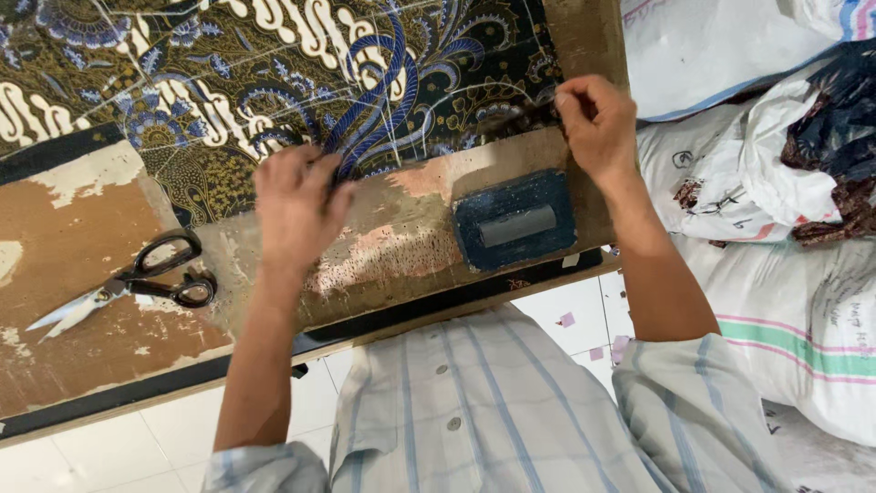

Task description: The person aligns a patterned fabric on a wooden table, marks a cutting line with chalk, and uses scissors to cut the fabric along the marked line. The person then folds and stacks the cut pieces on the table.

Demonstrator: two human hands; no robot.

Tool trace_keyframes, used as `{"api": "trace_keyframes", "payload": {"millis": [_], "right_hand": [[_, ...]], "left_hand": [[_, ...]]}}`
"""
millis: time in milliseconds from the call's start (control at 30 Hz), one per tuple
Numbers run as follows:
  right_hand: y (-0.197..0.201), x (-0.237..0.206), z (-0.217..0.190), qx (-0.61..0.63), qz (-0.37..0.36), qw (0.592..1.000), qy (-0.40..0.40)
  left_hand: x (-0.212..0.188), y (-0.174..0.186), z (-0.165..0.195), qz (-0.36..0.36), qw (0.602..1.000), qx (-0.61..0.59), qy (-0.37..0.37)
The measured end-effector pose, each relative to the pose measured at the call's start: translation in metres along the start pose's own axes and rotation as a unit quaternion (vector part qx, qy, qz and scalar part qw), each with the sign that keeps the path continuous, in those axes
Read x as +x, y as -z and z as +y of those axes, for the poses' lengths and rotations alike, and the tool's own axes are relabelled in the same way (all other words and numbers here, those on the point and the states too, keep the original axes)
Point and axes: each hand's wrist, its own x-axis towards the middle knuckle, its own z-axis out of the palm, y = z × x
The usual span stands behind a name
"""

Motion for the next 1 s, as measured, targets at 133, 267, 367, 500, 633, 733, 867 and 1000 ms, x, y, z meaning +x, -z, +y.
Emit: {"api": "trace_keyframes", "payload": {"millis": [133, 267, 367, 500, 633, 733, 867, 1000], "right_hand": [[0.001, 0.007, -0.006, 0.044, 0.007, 0.998, -0.035], [-0.001, 0.012, -0.015, 0.064, -0.011, 0.996, -0.066], [-0.003, 0.013, -0.02, 0.034, -0.001, 0.998, -0.052], [-0.003, 0.012, -0.025, 0.066, -0.012, 0.995, -0.071], [-0.003, 0.007, -0.028, 0.105, -0.008, 0.991, -0.082], [-0.003, 0.005, -0.031, 0.077, -0.003, 0.994, -0.076], [0.002, 0.001, -0.029, 0.027, -0.015, 0.993, -0.114], [0.007, -0.004, -0.021, -0.081, -0.025, 0.994, 0.076]], "left_hand": [[0.016, -0.006, 0.018, 0.013, 0.999, 0.011, -0.032], [0.022, -0.007, 0.013, 0.023, 0.999, -0.01, -0.026], [0.024, -0.009, 0.006, -0.011, 0.999, -0.045, 0.008], [0.022, -0.008, 0.004, -0.017, 0.999, -0.038, 0.005], [0.019, -0.007, 0.005, -0.016, 0.999, 0.002, -0.04], [0.009, -0.007, 0.003, -0.013, 0.997, 0.047, -0.06], [-0.011, 0.0, -0.016, -0.001, 0.992, 0.117, -0.052], [-0.027, 0.009, -0.034, -0.034, 0.994, 0.099, -0.017]]}}
